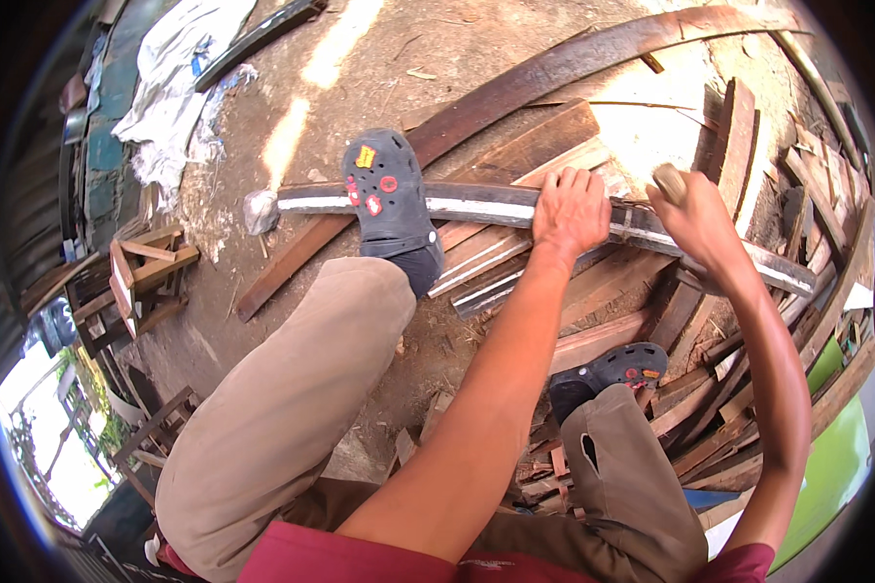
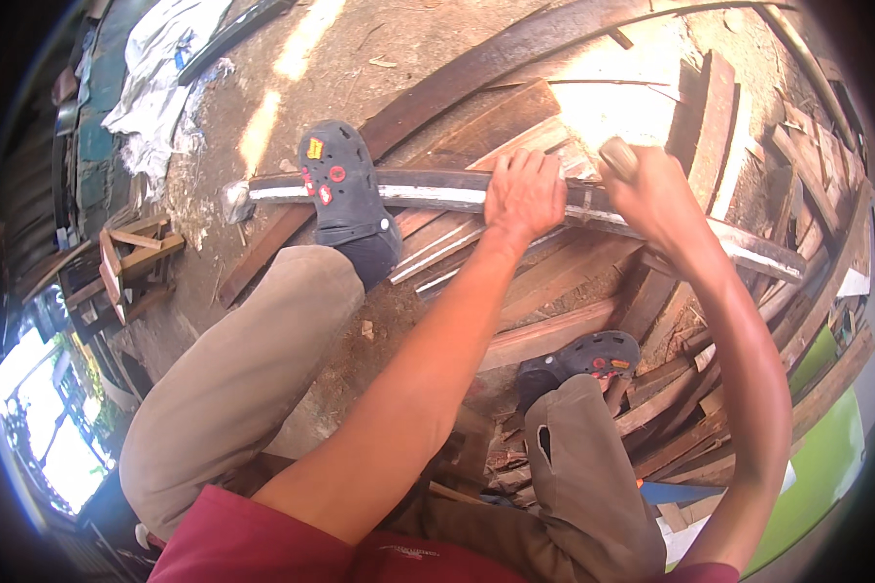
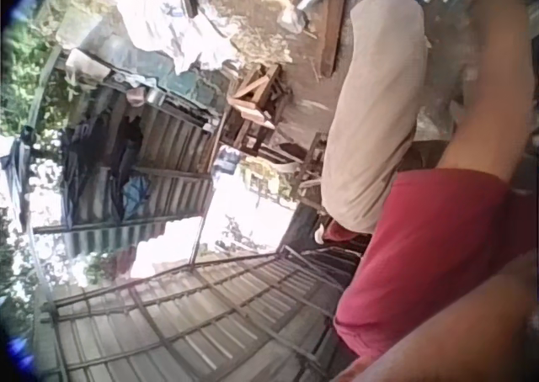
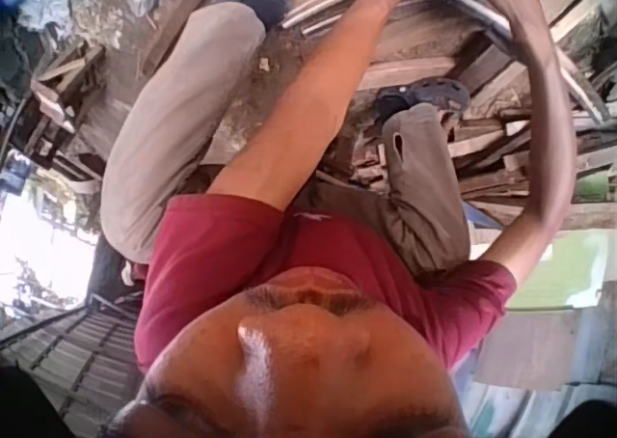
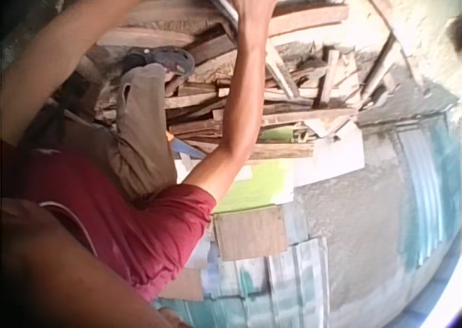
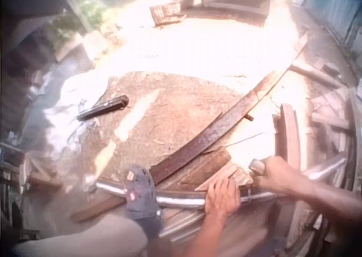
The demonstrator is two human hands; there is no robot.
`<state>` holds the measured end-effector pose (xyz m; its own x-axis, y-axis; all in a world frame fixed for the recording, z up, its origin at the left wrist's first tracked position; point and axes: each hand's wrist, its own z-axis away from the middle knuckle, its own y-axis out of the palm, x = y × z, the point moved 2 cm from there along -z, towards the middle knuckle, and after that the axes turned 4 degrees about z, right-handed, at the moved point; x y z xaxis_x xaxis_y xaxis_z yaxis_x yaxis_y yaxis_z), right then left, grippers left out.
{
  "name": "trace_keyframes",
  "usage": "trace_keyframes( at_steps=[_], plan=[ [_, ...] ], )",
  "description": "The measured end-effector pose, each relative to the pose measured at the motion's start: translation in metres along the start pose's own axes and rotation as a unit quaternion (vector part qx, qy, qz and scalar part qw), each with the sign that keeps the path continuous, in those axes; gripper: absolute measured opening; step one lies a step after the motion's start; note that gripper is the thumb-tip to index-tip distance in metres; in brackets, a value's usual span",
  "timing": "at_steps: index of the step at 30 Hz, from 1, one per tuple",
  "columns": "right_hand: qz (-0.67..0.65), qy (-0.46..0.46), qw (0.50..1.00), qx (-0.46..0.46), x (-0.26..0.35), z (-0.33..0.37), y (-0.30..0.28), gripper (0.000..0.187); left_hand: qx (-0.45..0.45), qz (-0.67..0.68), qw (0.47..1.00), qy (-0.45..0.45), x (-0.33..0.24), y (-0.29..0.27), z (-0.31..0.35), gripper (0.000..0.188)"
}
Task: The person sits on the ground and uses a hammer to repeatedly strike a long metal bar resting on wooden planks. They adjust the bar's position several times and continue hammering along its length.
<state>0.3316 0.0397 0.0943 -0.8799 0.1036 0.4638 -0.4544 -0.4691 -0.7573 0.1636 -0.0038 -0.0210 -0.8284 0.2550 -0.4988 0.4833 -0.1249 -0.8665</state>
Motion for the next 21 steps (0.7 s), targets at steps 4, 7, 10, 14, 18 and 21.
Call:
trace_keyframes(
  at_steps=[4, 7, 10, 14, 18, 21],
  plan=[
    [-0.104, 0.032, 0.994, 0.003, -0.006, 0.082, -0.011, 0.034, 0.002, -0.013, 1.000, -0.018, 0.003, 0.002, 0.003, 0.030],
    [-0.192, 0.051, 0.979, -0.033, -0.029, 0.139, -0.005, 0.033, 0.003, -0.010, 1.000, -0.022, 0.005, 0.001, 0.006, 0.034],
    [-0.277, 0.052, 0.953, -0.108, -0.054, 0.185, 0.020, 0.030, -0.066, 0.004, 0.998, 0.007, 0.000, -0.002, 0.005, 0.025],
    [-0.269, 0.076, 0.945, -0.172, -0.047, 0.224, 0.029, 0.032, -0.047, 0.026, 0.998, 0.020, -0.003, -0.016, 0.013, 0.031],
    [-0.315, 0.145, 0.897, -0.276, -0.051, 0.256, 0.010, 0.036, 0.049, 0.014, 0.993, 0.105, -0.004, -0.038, 0.022, 0.067],
    [-0.311, 0.155, 0.873, -0.342, -0.062, 0.291, 0.005, 0.037, 0.155, -0.007, 0.975, 0.157, -0.004, -0.043, 0.002, 0.079]
  ],
)
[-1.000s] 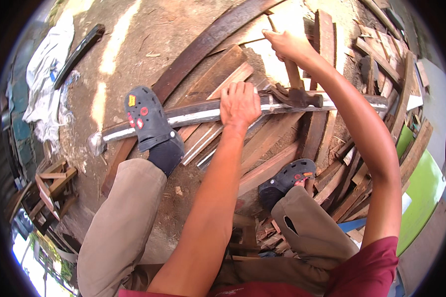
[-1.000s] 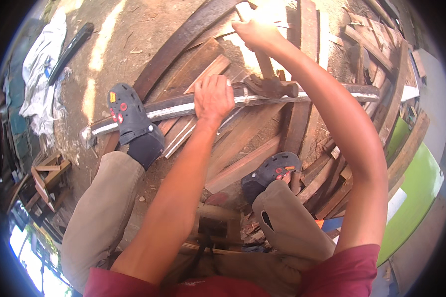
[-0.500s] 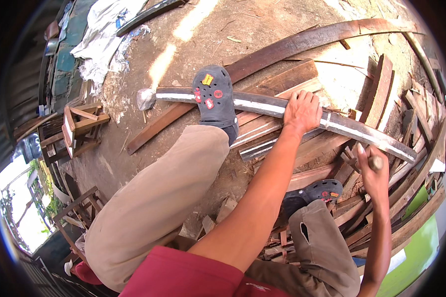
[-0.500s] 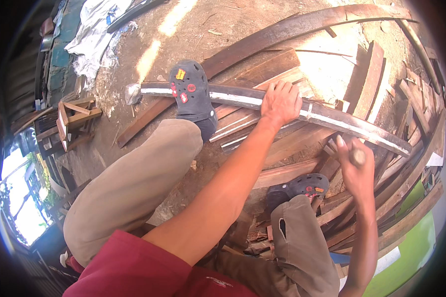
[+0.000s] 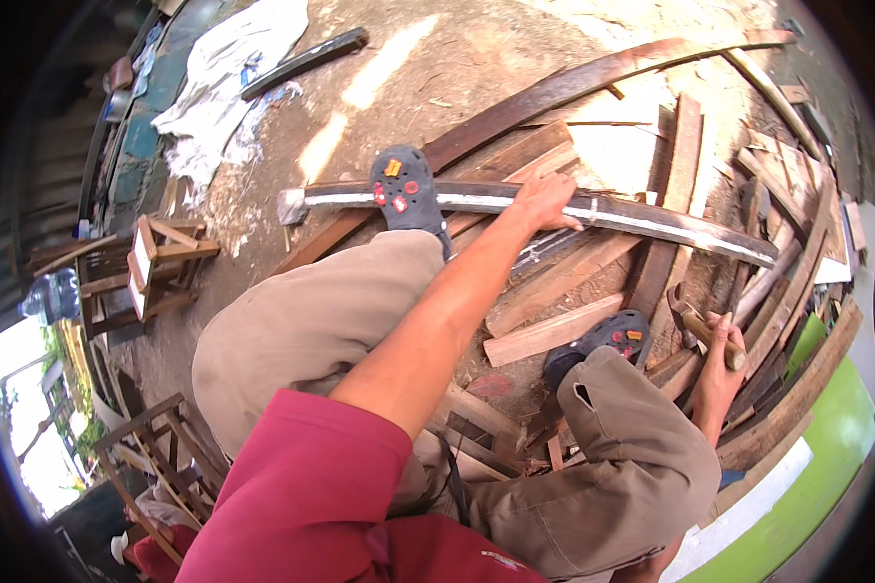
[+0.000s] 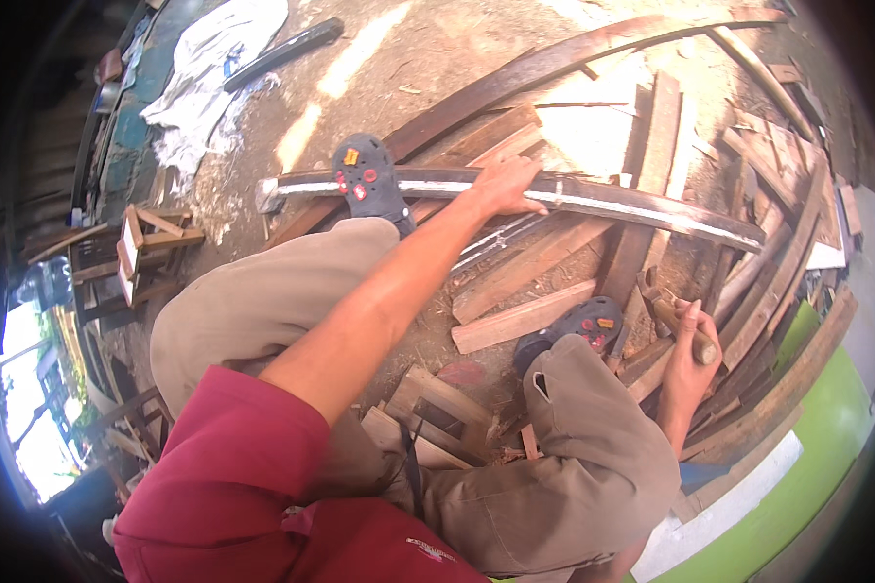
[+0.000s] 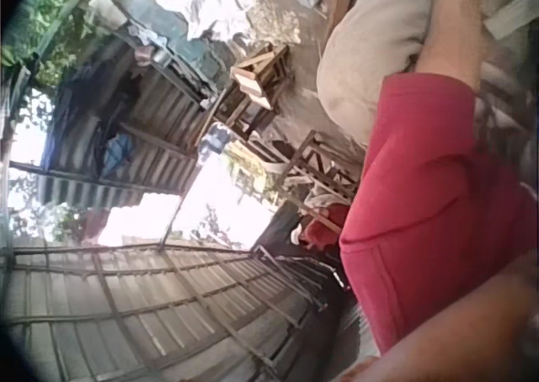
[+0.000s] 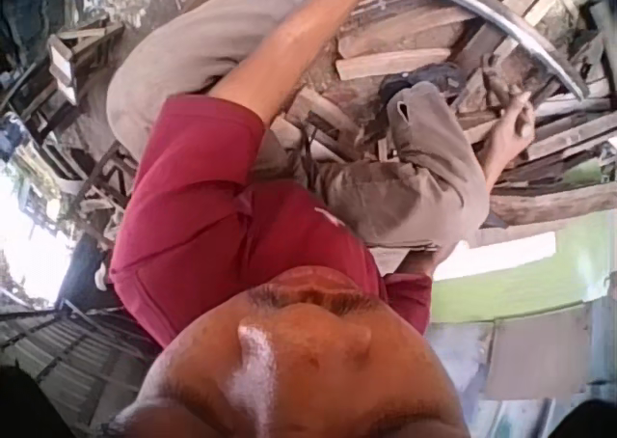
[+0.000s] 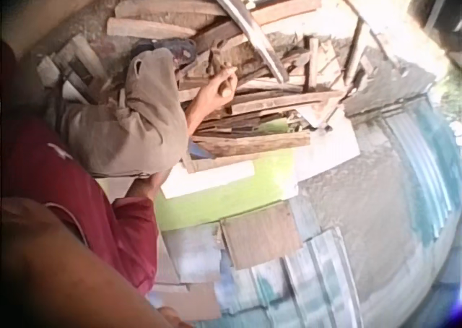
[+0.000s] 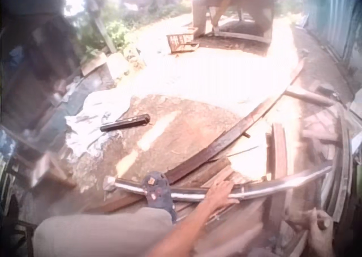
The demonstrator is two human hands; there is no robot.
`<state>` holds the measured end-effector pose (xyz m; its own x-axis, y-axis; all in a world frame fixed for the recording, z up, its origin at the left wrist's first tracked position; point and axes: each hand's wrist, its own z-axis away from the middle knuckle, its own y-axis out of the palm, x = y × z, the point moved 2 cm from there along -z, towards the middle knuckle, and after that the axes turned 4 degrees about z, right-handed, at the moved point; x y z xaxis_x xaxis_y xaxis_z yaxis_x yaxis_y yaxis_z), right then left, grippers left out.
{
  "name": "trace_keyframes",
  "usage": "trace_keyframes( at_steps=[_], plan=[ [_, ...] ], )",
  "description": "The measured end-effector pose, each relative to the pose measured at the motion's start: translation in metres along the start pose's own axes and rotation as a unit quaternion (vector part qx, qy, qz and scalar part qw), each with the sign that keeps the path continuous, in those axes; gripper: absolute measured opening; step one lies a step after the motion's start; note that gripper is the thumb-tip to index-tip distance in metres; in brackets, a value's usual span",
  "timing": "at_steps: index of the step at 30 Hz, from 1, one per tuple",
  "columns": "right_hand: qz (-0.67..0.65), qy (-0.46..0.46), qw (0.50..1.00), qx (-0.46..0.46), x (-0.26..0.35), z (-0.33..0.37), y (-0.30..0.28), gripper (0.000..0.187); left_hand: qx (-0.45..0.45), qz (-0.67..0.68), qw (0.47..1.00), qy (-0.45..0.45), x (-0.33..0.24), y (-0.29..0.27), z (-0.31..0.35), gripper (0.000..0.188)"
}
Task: The person sits on the ground and uses a hammer to repeatedly strike a long metal bar resting on wooden planks. They adjust the bar's position several times and continue hammering along its length.
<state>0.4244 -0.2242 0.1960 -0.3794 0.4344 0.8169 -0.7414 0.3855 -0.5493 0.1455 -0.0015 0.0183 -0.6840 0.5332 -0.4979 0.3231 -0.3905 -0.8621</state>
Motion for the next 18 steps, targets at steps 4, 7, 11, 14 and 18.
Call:
trace_keyframes(
  at_steps=[4, 7, 11, 14, 18],
  plan=[
    [-0.071, -0.007, 0.994, -0.086, 0.018, 0.035, -0.040, 0.039, 0.051, -0.015, 0.998, 0.023, 0.018, 0.004, -0.004, 0.083],
    [-0.261, -0.019, 0.938, -0.230, 0.014, 0.084, -0.104, 0.037, 0.062, -0.035, 0.997, 0.004, 0.010, 0.011, 0.000, 0.088],
    [-0.403, -0.044, 0.845, -0.349, 0.031, 0.177, -0.174, 0.038, 0.049, -0.099, 0.993, 0.036, -0.006, -0.018, 0.006, 0.069],
    [-0.414, -0.072, 0.816, -0.397, 0.042, 0.238, -0.200, 0.038, 0.010, -0.112, 0.993, 0.048, -0.023, -0.047, 0.008, 0.057],
    [-0.408, -0.086, 0.802, -0.427, 0.031, 0.288, -0.222, 0.037, -0.049, -0.076, 0.992, 0.093, -0.041, -0.092, 0.011, 0.048]
  ],
)
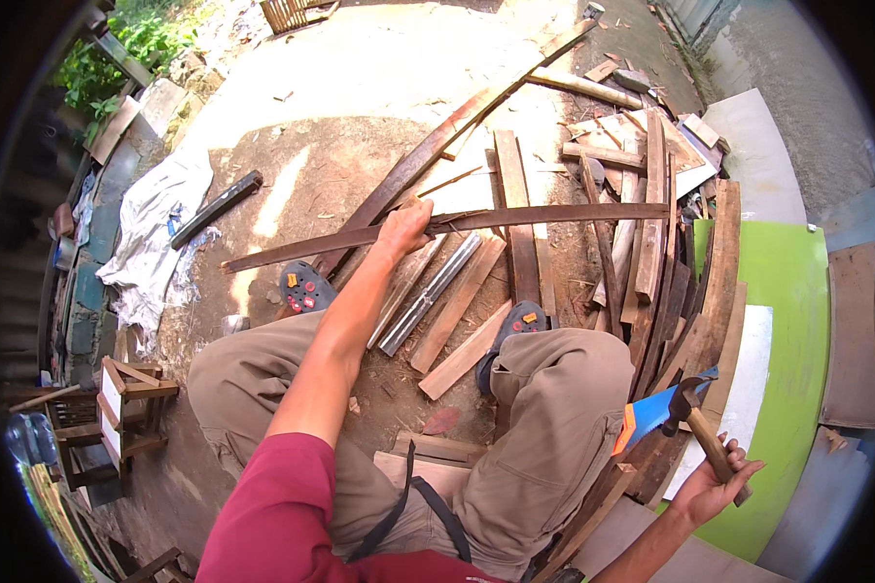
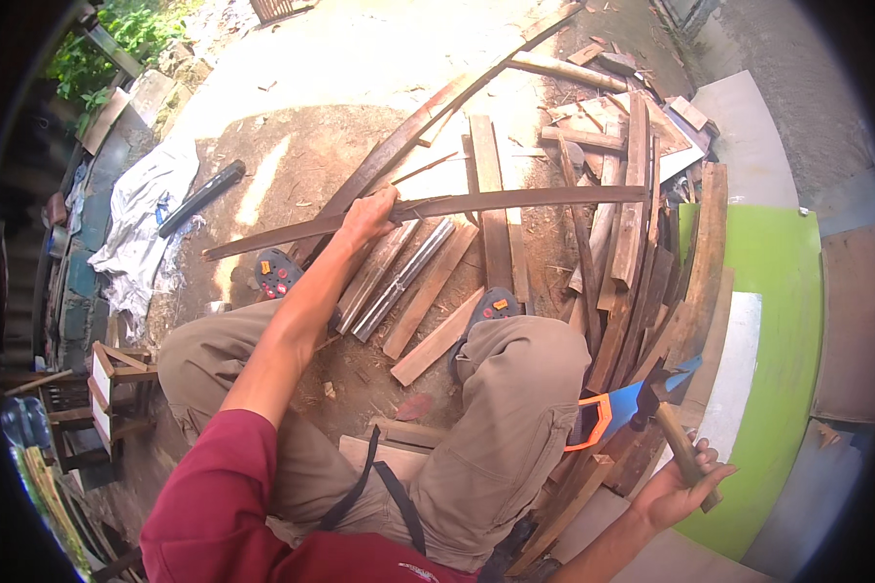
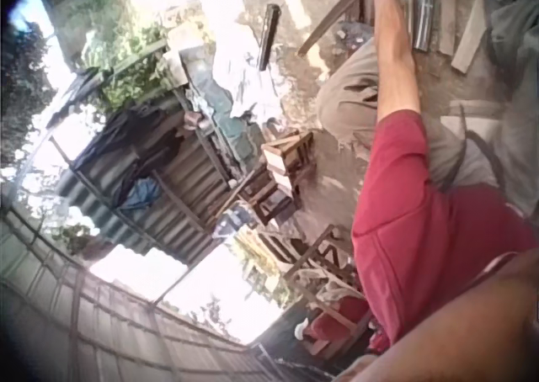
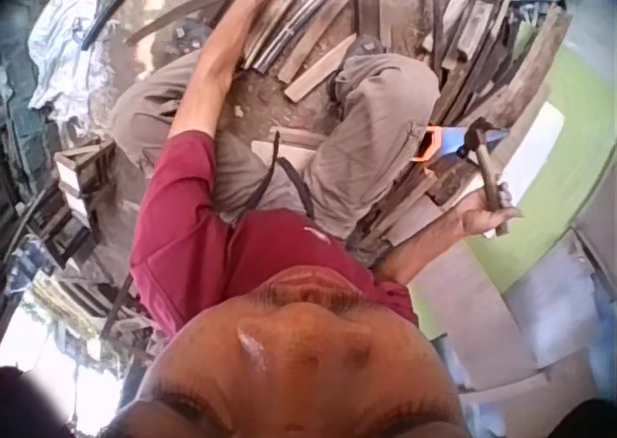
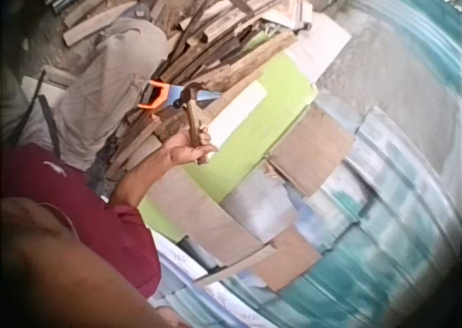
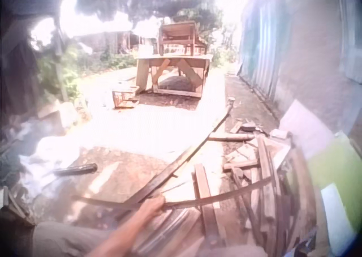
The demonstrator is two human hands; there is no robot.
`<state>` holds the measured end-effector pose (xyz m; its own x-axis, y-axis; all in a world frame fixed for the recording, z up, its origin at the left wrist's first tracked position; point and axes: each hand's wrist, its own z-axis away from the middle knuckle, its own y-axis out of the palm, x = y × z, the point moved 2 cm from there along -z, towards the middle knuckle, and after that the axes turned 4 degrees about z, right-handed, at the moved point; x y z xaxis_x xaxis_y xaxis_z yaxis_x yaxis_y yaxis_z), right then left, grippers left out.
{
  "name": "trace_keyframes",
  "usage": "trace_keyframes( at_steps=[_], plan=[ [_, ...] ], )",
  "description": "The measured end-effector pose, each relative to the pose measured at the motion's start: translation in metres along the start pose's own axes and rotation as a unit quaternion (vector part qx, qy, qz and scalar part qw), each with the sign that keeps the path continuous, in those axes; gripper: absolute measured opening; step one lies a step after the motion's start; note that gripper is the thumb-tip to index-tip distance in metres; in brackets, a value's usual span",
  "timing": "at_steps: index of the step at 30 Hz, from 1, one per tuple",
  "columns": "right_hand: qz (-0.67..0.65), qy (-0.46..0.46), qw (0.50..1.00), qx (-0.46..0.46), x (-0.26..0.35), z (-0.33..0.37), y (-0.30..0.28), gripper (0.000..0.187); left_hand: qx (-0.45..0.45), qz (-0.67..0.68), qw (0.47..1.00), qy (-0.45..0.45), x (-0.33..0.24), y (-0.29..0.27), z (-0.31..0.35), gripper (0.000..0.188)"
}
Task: The person sits on the ground and uses a hammer to repeatedly strike a long metal bar resting on wooden planks. They adjust the bar's position several times and continue hammering along its length.
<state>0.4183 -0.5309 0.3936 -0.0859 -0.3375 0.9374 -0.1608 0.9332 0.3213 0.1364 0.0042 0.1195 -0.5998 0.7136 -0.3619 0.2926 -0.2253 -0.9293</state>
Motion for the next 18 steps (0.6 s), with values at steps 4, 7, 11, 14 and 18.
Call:
trace_keyframes(
  at_steps=[4, 7, 11, 14, 18],
  plan=[
    [-0.013, -0.019, 1.000, -0.013, 0.017, 0.017, -0.022, 0.038, -0.028, -0.031, 0.999, -0.009, -0.033, -0.056, 0.004, 0.046],
    [-0.043, -0.033, 0.998, 0.035, 0.032, 0.031, -0.024, 0.041, -0.112, -0.070, 0.991, 0.016, -0.044, -0.091, 0.024, 0.044],
    [-0.109, -0.041, 0.987, 0.114, 0.049, 0.048, -0.034, 0.040, -0.265, -0.174, 0.947, 0.056, -0.064, -0.121, 0.072, 0.049],
    [-0.147, -0.050, 0.969, 0.190, 0.067, 0.060, -0.047, 0.038, -0.314, -0.164, 0.933, 0.067, -0.077, -0.139, 0.106, 0.048],
    [-0.168, -0.063, 0.954, 0.241, 0.089, 0.074, -0.055, 0.038, -0.203, -0.080, 0.975, -0.040, -0.066, -0.120, 0.131, 0.047]
  ],
)
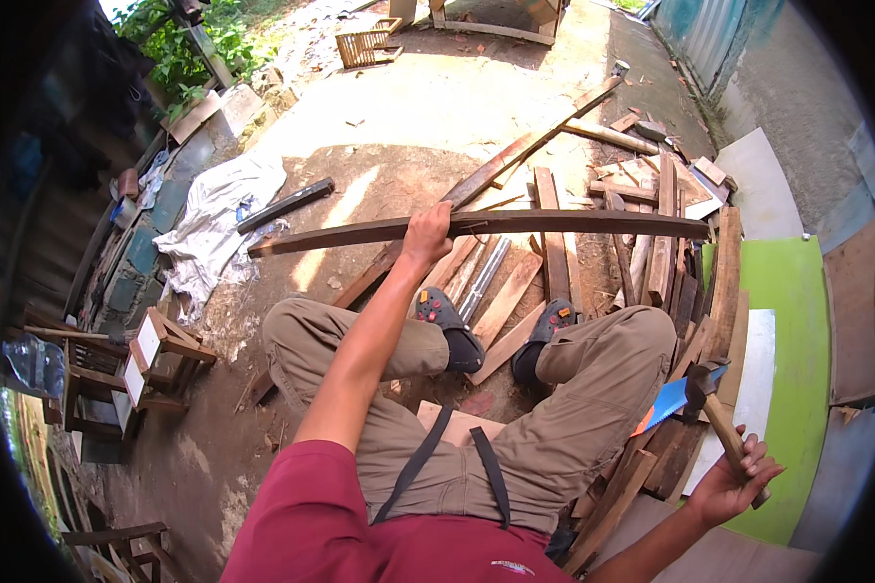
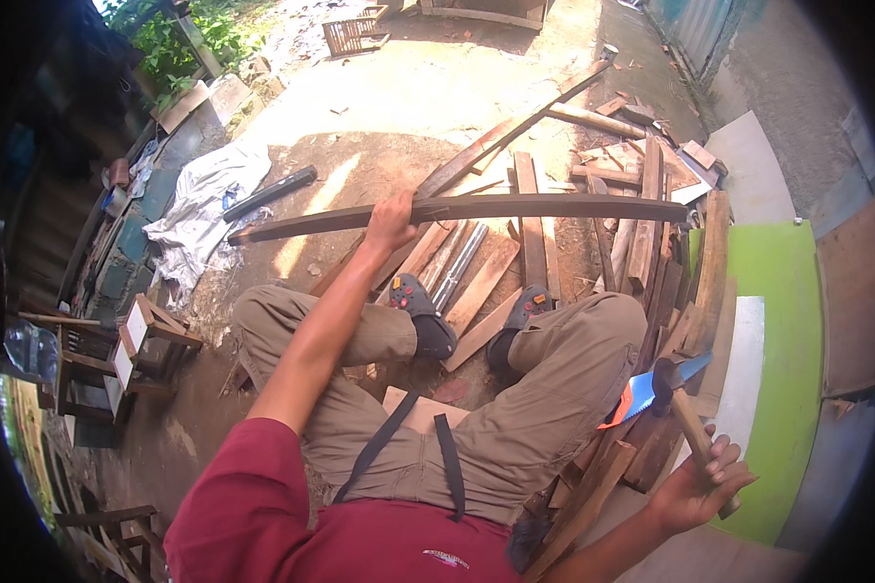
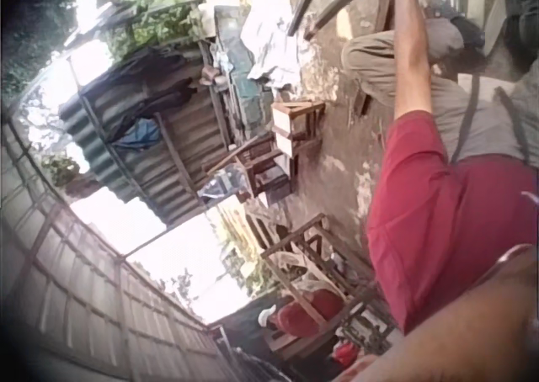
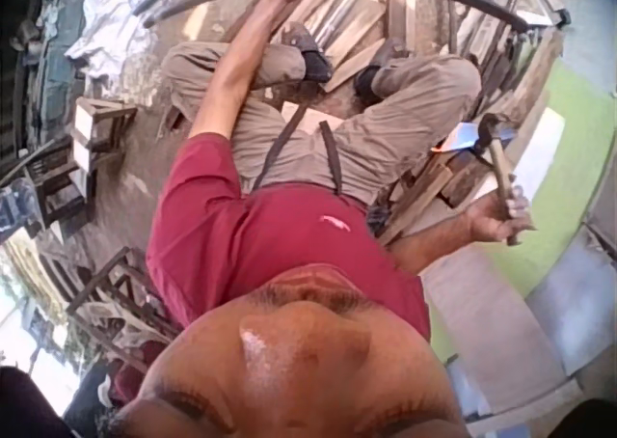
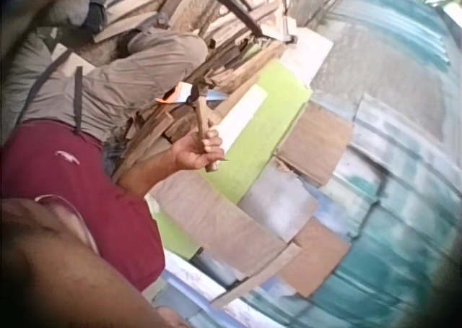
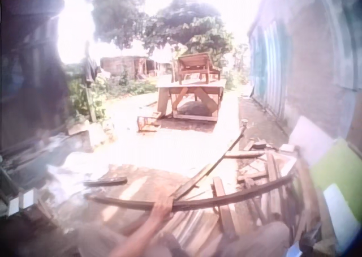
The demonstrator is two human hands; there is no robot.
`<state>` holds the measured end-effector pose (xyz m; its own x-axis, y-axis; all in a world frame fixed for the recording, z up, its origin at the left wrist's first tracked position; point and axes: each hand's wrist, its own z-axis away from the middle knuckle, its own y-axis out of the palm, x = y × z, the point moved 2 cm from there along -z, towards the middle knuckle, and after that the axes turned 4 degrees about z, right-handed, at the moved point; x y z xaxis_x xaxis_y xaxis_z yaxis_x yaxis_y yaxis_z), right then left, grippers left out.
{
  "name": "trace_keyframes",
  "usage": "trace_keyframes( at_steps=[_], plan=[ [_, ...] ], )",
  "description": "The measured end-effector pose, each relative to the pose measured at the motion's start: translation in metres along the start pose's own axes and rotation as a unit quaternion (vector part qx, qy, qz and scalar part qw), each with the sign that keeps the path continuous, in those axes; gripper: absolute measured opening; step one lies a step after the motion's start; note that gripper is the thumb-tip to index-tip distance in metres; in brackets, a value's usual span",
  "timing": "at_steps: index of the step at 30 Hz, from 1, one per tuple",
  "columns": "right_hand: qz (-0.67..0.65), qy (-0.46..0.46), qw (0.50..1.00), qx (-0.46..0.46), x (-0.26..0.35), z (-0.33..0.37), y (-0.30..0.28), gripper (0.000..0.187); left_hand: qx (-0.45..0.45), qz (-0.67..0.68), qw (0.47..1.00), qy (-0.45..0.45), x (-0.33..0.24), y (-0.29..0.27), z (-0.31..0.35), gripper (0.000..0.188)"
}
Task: The person sits on the ground and uses a hammer to repeatedly strike a long metal bar resting on wooden planks. They adjust the bar's position several times and continue hammering along its length.
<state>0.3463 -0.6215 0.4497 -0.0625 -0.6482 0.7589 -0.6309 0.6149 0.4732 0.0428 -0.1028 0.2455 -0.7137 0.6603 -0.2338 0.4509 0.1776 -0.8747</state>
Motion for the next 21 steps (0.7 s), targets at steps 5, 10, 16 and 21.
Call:
trace_keyframes(
  at_steps=[5, 10, 16, 21],
  plan=[
    [0.007, 0.005, 0.999, 0.049, 0.021, 0.008, 0.022, 0.038, 0.065, -0.022, 0.997, -0.030, 0.031, 0.047, 0.069, 0.023],
    [0.055, 0.062, 0.994, 0.077, -0.003, 0.009, 0.054, 0.038, 0.142, 0.018, 0.990, -0.005, 0.059, 0.067, 0.118, 0.021],
    [0.085, 0.120, 0.988, 0.051, -0.059, 0.012, 0.090, 0.039, 0.219, 0.017, 0.975, 0.027, 0.038, 0.086, 0.082, 0.016],
    [0.082, 0.174, 0.981, 0.028, -0.113, 0.028, 0.117, 0.037, 0.412, 0.009, 0.910, -0.050, 0.062, 0.087, 0.075, 0.029]
  ],
)
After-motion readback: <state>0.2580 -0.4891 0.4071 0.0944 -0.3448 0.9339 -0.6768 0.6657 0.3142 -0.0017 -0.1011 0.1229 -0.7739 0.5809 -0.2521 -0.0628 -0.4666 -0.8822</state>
